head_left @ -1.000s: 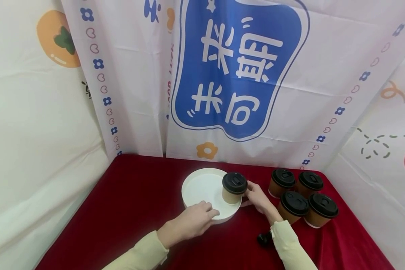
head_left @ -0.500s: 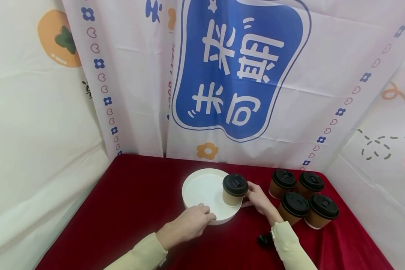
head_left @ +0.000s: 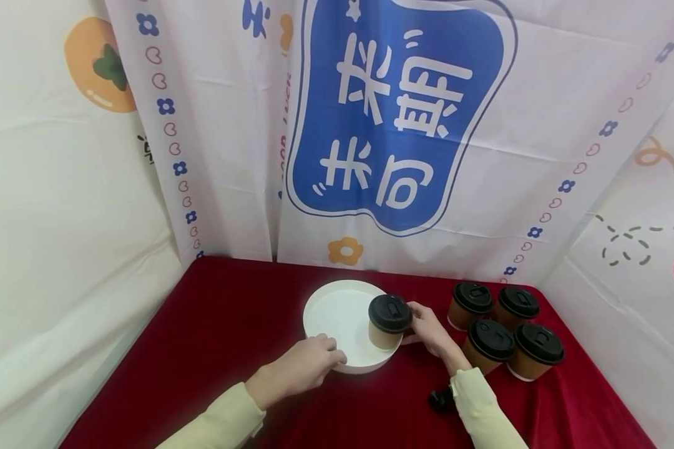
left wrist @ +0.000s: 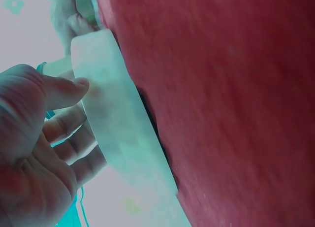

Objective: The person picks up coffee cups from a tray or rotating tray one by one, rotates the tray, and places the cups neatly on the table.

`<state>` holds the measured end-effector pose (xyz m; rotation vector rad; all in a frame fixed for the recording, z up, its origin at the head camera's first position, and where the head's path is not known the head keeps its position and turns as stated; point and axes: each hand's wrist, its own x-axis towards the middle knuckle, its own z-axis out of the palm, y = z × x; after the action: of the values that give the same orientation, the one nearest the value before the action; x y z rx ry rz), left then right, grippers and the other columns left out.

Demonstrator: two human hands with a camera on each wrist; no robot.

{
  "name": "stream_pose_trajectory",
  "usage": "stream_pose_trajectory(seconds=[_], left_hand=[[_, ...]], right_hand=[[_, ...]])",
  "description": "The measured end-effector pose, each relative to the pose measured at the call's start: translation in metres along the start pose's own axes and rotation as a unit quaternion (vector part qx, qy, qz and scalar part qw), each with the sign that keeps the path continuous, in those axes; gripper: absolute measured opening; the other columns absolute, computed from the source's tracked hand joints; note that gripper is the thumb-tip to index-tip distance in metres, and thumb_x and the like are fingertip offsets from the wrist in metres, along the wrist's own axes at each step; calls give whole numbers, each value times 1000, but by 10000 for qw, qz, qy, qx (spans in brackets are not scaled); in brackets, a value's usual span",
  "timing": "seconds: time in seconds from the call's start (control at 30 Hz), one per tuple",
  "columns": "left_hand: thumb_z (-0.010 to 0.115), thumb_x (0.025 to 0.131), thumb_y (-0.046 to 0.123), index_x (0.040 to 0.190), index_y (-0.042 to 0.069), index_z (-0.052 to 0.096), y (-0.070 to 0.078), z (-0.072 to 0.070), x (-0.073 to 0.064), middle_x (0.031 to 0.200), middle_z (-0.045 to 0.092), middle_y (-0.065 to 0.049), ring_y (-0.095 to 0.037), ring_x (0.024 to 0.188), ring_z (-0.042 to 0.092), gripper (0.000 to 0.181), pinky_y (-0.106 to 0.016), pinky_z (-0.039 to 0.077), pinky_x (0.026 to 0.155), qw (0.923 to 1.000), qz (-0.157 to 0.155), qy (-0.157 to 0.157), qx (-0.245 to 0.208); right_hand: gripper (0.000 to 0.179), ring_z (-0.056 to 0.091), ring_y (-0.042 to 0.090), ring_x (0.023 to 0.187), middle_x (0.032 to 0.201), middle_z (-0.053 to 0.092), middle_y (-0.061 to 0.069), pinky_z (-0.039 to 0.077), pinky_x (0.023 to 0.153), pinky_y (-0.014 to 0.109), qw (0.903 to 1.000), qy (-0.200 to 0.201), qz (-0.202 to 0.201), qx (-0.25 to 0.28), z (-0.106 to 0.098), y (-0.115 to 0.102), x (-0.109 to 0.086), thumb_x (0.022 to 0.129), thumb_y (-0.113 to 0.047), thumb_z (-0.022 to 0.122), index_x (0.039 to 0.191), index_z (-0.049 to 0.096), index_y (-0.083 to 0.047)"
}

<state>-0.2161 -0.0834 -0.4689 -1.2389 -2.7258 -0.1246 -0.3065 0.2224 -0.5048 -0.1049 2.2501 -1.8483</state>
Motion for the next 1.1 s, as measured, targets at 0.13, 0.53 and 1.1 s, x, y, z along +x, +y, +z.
stream_pose_trajectory(seconds=[0.13,0.53,1.1], left_hand=[[72,86,12,106,27,72,-7,-1,-4,92,66,6,-9,83,56,25,-17,51,71,10000,-20,9,-85],[69,89,11,100,21,73,-23,-8,-10,88,64,4,-9,81,54,15,-20,52,74,9989,-92,-45,-459],[62,96,27,109,20,73,-34,-53,20,101,70,5,-8,91,61,18,-30,55,87,9801,-758,461,-1776]], right_hand=[[28,67,23,91,110,64,18,60,69,50,10000,6,10,-3,0,1,1,101,-11,48,126,55,-1],[31,69,22,83,110,64,17,60,69,48,9999,-120,-24,-116,1,1,2,101,-12,49,128,52,1],[32,68,21,83,108,64,16,60,68,47,9998,-132,-67,-128,1,-2,-2,100,-12,50,129,51,2]])
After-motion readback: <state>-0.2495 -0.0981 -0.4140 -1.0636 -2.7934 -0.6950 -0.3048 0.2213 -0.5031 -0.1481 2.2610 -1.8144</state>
